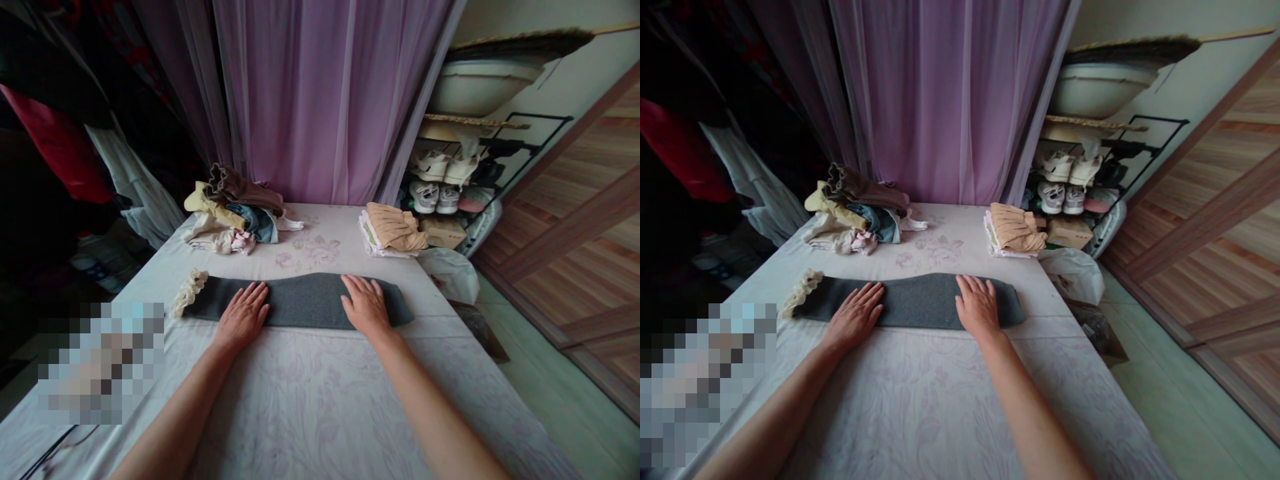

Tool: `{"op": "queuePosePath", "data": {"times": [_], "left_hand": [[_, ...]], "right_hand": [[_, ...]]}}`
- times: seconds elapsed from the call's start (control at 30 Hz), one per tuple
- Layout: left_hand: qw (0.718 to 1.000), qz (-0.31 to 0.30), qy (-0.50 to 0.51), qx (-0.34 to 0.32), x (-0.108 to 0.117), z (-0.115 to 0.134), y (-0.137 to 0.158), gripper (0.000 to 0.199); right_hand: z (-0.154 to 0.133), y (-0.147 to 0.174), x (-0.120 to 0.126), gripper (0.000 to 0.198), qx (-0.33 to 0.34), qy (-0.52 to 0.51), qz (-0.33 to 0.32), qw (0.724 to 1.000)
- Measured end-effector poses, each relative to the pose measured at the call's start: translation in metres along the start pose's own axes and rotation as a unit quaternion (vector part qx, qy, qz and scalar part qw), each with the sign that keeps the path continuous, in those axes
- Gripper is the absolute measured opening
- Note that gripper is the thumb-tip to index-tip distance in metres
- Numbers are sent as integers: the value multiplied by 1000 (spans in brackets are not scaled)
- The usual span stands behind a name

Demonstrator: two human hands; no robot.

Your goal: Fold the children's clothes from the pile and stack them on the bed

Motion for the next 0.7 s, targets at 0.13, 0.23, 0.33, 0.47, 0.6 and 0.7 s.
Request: {"op": "queuePosePath", "data": {"times": [0.13, 0.23, 0.33, 0.47, 0.6, 0.7], "left_hand": [[999, 20, 28, -39, -3, -2, 2, 49], [997, 33, 47, -56, -6, -4, 2, 47], [996, 44, 51, -55, -7, -4, 2, 46], [995, 59, 58, -63, -4, -1, 0, 43], [993, 72, 75, -60, 0, 0, -1, 39], [992, 75, 83, -55, 0, 1, -1, 39]], "right_hand": [[-64, -40, -5, 42, 83, -29, -57, 995], [-99, -59, -16, 34, 125, -9, -102, 987], [-115, -65, -25, 24, 137, 18, -130, 982], [-119, -58, -22, 12, 151, 29, -105, 982], [-119, -42, -16, 11, 209, 57, -71, 974], [-113, -30, -19, 15, 238, 57, -75, 967]]}}
Point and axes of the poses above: each hand's wrist, its own y-axis away from the middle knuckle, its own x-axis out of the back of the hand, z = x × y, the point moved 3 cm from there along -y, towards the middle knuckle, and after that the axes turned 11 degrees about -x, right-handed, at the moved point
